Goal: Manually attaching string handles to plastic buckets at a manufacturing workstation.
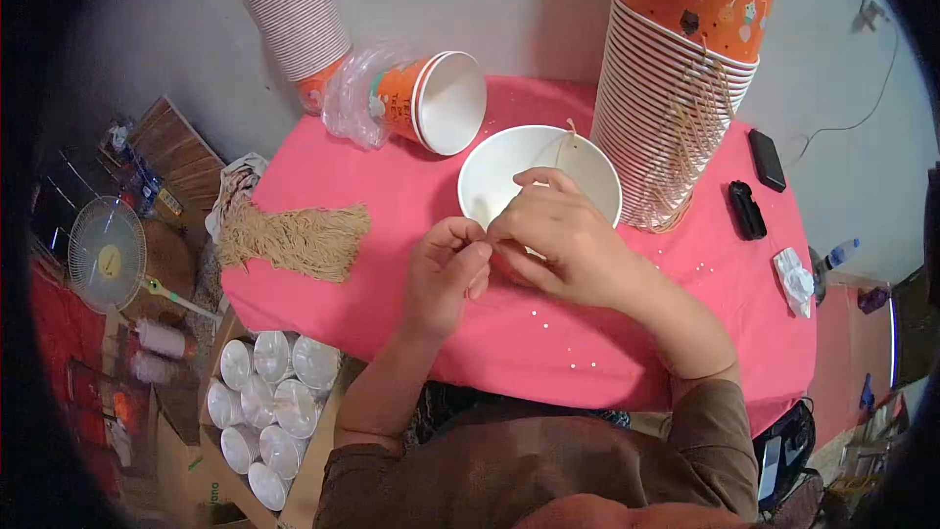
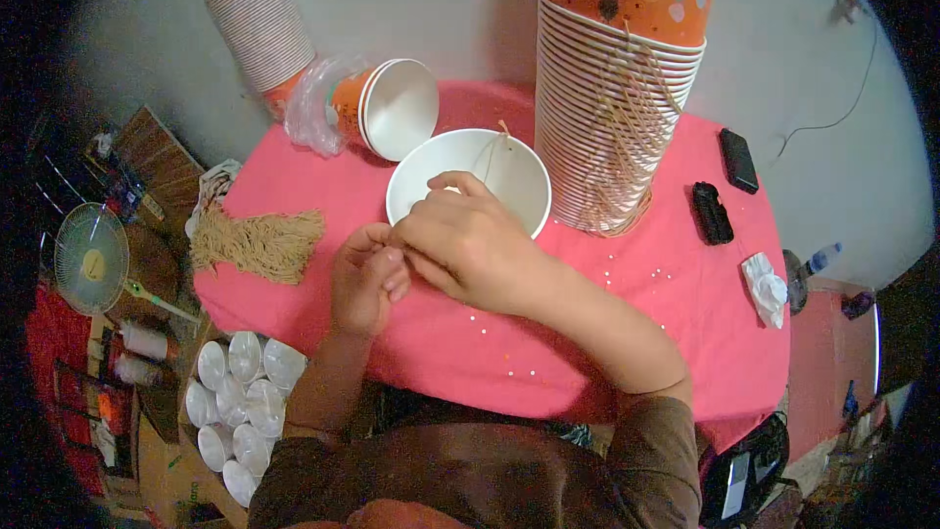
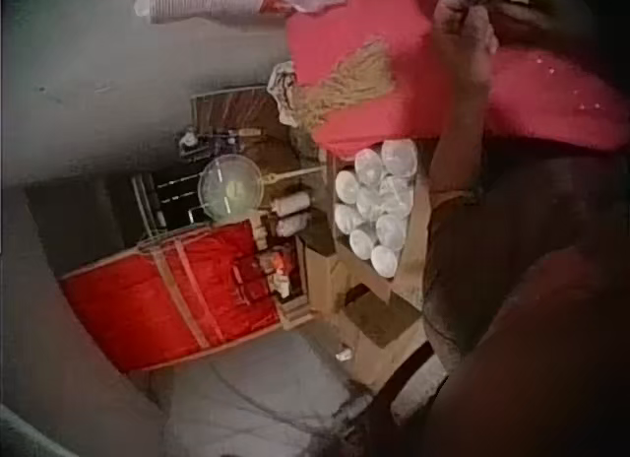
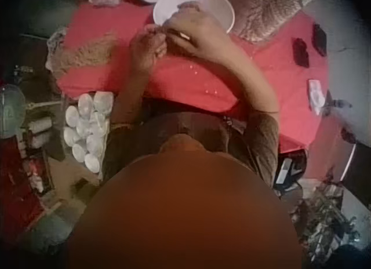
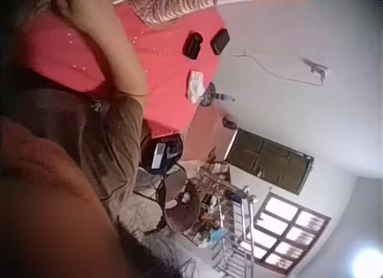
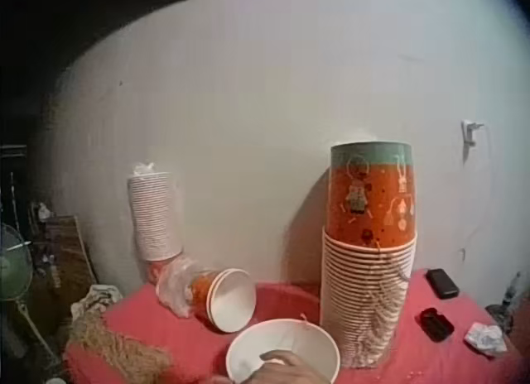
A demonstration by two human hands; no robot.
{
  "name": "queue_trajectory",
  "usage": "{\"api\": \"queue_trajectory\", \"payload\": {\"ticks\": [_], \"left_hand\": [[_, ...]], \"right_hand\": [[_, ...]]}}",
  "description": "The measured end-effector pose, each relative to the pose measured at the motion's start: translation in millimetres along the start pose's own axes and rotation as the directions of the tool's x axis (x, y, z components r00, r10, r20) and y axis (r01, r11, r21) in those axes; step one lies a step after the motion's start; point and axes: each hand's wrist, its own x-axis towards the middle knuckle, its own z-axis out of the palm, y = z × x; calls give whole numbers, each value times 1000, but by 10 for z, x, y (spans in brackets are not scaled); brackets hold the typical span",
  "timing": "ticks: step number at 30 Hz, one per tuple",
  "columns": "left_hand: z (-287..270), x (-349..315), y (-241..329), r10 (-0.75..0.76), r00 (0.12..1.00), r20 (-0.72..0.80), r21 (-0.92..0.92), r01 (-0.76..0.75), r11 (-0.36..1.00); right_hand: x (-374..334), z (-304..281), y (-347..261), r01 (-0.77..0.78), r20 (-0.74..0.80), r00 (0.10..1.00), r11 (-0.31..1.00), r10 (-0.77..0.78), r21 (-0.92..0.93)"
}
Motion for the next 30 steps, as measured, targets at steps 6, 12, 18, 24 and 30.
{"api": "queue_trajectory", "payload": {"ticks": [6,12,18,24,30], "left_hand": [[41,-10,-38,-54,996,-66,-152,43,987],[29,-11,-34,-85,994,-72,-171,72,983],[22,-8,-51,-47,997,-56,-201,35,979],[15,-41,-78,7,997,-81,-144,-19,989],[2,-44,-79,98,993,-62,53,-94,994]], "right_hand": [[-19,18,2,64,-16,998,995,-65,-75],[-21,30,4,126,2,992,964,-129,-234],[-39,40,22,136,10,990,958,-138,-254],[-20,-5,-7,81,24,997,982,-78,-171],[-21,-10,-2,78,23,997,980,-75,-181]]}}
